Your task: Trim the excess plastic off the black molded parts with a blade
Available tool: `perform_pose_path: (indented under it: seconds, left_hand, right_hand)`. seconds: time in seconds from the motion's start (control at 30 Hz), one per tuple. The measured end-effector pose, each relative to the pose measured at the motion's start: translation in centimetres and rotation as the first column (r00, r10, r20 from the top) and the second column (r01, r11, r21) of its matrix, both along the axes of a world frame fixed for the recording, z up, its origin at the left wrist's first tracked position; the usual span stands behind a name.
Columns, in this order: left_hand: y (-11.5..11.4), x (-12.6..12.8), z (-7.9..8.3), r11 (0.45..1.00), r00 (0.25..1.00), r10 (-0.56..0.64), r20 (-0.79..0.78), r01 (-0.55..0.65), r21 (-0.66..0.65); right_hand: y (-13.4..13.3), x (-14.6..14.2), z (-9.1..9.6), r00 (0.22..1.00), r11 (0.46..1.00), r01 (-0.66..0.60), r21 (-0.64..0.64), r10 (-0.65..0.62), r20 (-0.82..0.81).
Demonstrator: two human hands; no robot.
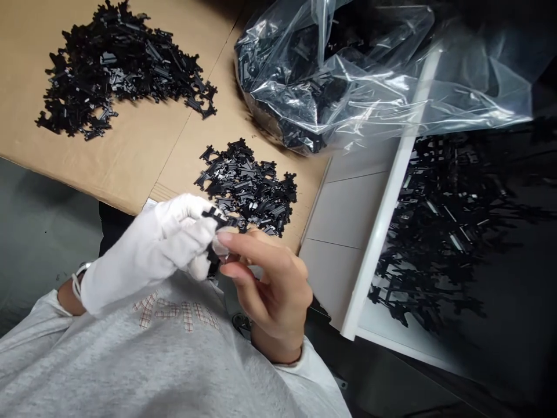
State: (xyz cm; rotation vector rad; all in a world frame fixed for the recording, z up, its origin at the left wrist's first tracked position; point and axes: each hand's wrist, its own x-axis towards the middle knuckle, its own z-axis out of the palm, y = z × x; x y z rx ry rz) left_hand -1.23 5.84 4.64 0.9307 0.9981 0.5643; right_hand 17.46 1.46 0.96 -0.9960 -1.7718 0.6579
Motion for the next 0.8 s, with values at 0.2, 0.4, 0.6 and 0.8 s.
perform_pose_path:
  seconds: [0.2, 0.4, 0.6, 0.8]
  left_hand:
    - [1.1, 0.1, -2.2, 0.963, 0.962, 0.081, -0.262, -0.007, 0.27]
    - [5.0, 3.7, -7.1, 0.566, 0.535, 0.018, -0.845, 0.691, 0.45]
    - [6.9, 6.6, -6.0, 0.412, 0.265, 0.144, -0.953, 0.86, 0.301]
    - [7.2, 5.9, -5.1, 0.474, 0.45, 0.145, -0.881, 0.75, 0.461]
  right_hand:
    - [-1.1, 0.7, -1.0, 0.972, 0.969, 0.23, -0.09, -0.233, -0.022]
    - [-3.1, 2.7, -2.1, 0.875, 0.836, 0.43, -0.341, -0.479, -0.07]
    - [-4.2, 3.0, -2.9, 0.831, 0.787, 0.474, -0.395, -0.548, -0.097]
    - [-5.0, 3.1, -3.3, 0.822, 0.773, 0.434, -0.463, -0.55, -0.147]
